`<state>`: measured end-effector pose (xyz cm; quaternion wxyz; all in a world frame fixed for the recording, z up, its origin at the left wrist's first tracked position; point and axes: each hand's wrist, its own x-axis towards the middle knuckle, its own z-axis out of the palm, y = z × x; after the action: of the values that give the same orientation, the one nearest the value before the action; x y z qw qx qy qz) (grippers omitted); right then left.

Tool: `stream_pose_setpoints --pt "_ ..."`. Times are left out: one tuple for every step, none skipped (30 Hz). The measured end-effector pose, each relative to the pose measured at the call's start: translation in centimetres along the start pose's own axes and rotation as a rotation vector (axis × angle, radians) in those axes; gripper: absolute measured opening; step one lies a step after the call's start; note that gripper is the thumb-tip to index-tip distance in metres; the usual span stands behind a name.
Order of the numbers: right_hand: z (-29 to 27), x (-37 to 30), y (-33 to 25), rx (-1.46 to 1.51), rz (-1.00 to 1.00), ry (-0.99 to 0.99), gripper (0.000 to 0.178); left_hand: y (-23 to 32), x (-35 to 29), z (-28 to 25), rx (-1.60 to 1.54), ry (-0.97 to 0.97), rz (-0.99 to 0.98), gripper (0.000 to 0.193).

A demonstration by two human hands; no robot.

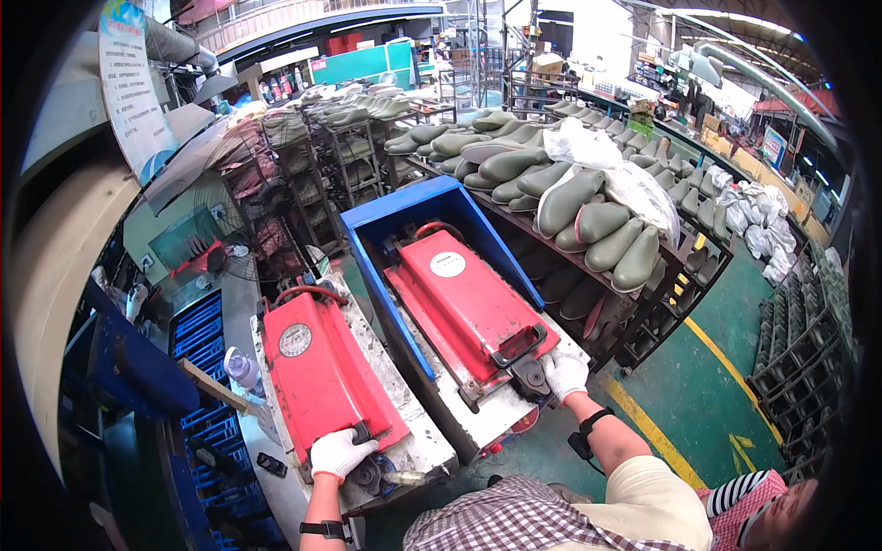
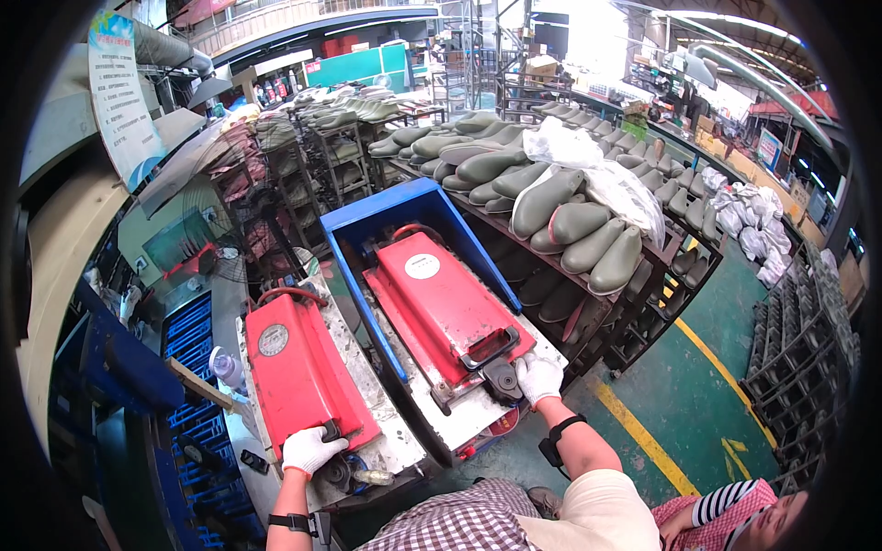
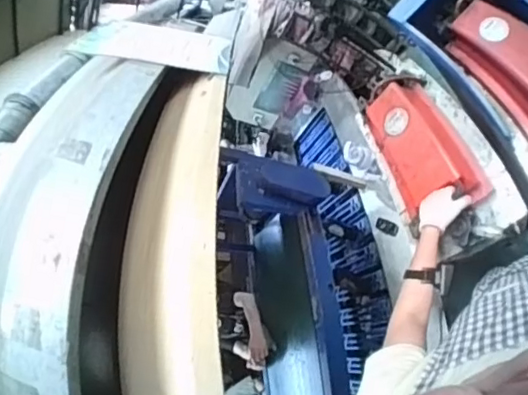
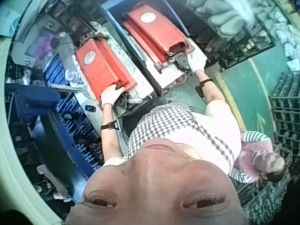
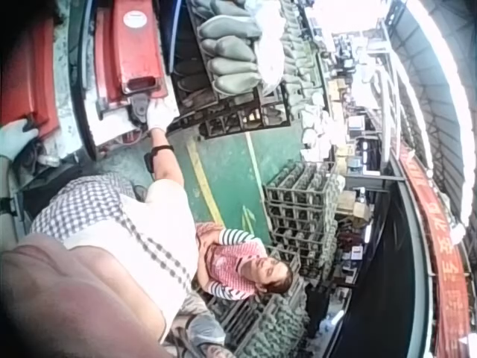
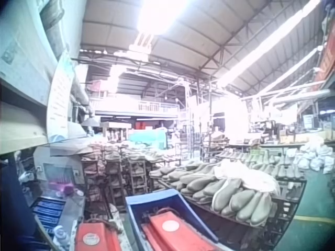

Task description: Placing shoe uppers on lasts into a heating machine and retrieving them for further shaping.

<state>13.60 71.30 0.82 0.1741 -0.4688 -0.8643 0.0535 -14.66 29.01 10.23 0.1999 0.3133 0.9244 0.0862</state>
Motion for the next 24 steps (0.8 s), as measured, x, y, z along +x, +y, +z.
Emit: stream_pose_setpoints --pt "-0.02 -0.01 -0.02 0.002 -0.004 0.005 0.035 -0.10 0.11 0.11 -0.002 0.002 -0.002 0.060" --pt "-0.01 -0.02 -0.03 0.003 -0.008 0.009 0.035 -0.16 0.18 0.17 -0.004 0.004 -0.003 0.060" --pt "0.18 -0.03 0.16 0.003 -0.006 0.009 0.035 -0.12 0.23 0.18 -0.003 0.002 -0.002 0.060" --pt "0.47 -0.05 0.41 -0.025 -0.035 0.047 0.034 -0.08 0.26 0.17 0.000 0.000 -0.004 0.060" --pt "0.68 -0.09 0.61 -0.053 -0.065 0.084 0.034 -0.05 0.28 0.16 0.003 -0.002 -0.006 0.060" --pt "0.70 -0.10 0.58 -0.053 -0.063 0.082 0.034 0.00 0.29 0.13 0.004 -0.004 -0.006 0.060" --pt "0.68 -0.09 0.51 -0.059 -0.069 0.086 0.034 0.07 0.28 0.07 0.004 -0.005 -0.007 0.060" --pt "0.67 -0.08 0.49 -0.065 -0.075 0.091 0.034 0.11 0.29 0.05 0.004 -0.005 -0.008 0.060" --pt "0.68 -0.07 0.49 -0.065 -0.074 0.090 0.034 0.10 0.27 0.06 0.005 -0.007 -0.008 0.060" --pt "0.72 -0.06 0.50 -0.066 -0.073 0.086 0.034 0.09 0.25 0.07 0.004 -0.004 -0.008 0.060" --pt "0.76 -0.07 0.52 -0.067 -0.072 0.082 0.034 0.08 0.24 0.07 0.002 -0.001 -0.009 0.060" --pt "0.78 -0.07 0.57 -0.068 -0.070 0.082 0.034 0.12 0.25 0.05 0.003 -0.003 -0.007 0.060" --pt "0.81 -0.07 0.61 -0.062 -0.070 0.077 0.034 0.17 0.24 0.00 0.007 -0.002 -0.008 0.060" --pt "0.81 -0.08 0.65 -0.057 -0.069 0.073 0.034 0.20 0.26 -0.02 0.010 -0.001 -0.008 0.061" --pt "0.79 -0.09 0.61 -0.057 -0.068 0.072 0.034 0.09 0.31 0.09 0.011 -0.002 -0.008 0.061" --pt "0.78 -0.08 0.55 -0.066 -0.065 0.073 0.034 -0.10 0.42 0.30 0.014 0.003 -0.007 0.061" --pt "0.75 -0.06 0.48 -0.074 -0.061 0.074 0.034 -0.21 0.48 0.41 0.017 0.008 -0.006 0.061" --pt "0.69 -0.05 0.45 -0.075 -0.059 0.073 0.034 -0.15 0.50 0.40 0.018 0.006 -0.005 0.061" --pt "0.61 -0.05 0.40 -0.047 -0.051 0.074 0.033 -0.06 0.50 0.35 0.012 0.007 -0.011 0.060" --pt "0.53 -0.06 0.36 -0.018 -0.042 0.075 0.033 -0.01 0.51 0.34 0.006 0.008 -0.018 0.058" --pt "0.45 -0.07 0.27 -0.018 -0.042 0.074 0.033 -0.12 0.54 0.43 0.006 0.007 -0.018 0.058" --pt "0.39 -0.08 0.19 -0.021 -0.043 0.070 0.033 -0.31 0.62 0.59 0.007 0.011 -0.017 0.058" --pt "0.34 -0.09 0.14 -0.024 -0.045 0.066 0.033 -0.43 0.64 0.67 0.007 0.016 -0.016 0.058" --pt "0.35 -0.07 0.24 -0.025 -0.043 0.066 0.033 -0.34 0.64 0.61 0.007 0.014 -0.014 0.058"
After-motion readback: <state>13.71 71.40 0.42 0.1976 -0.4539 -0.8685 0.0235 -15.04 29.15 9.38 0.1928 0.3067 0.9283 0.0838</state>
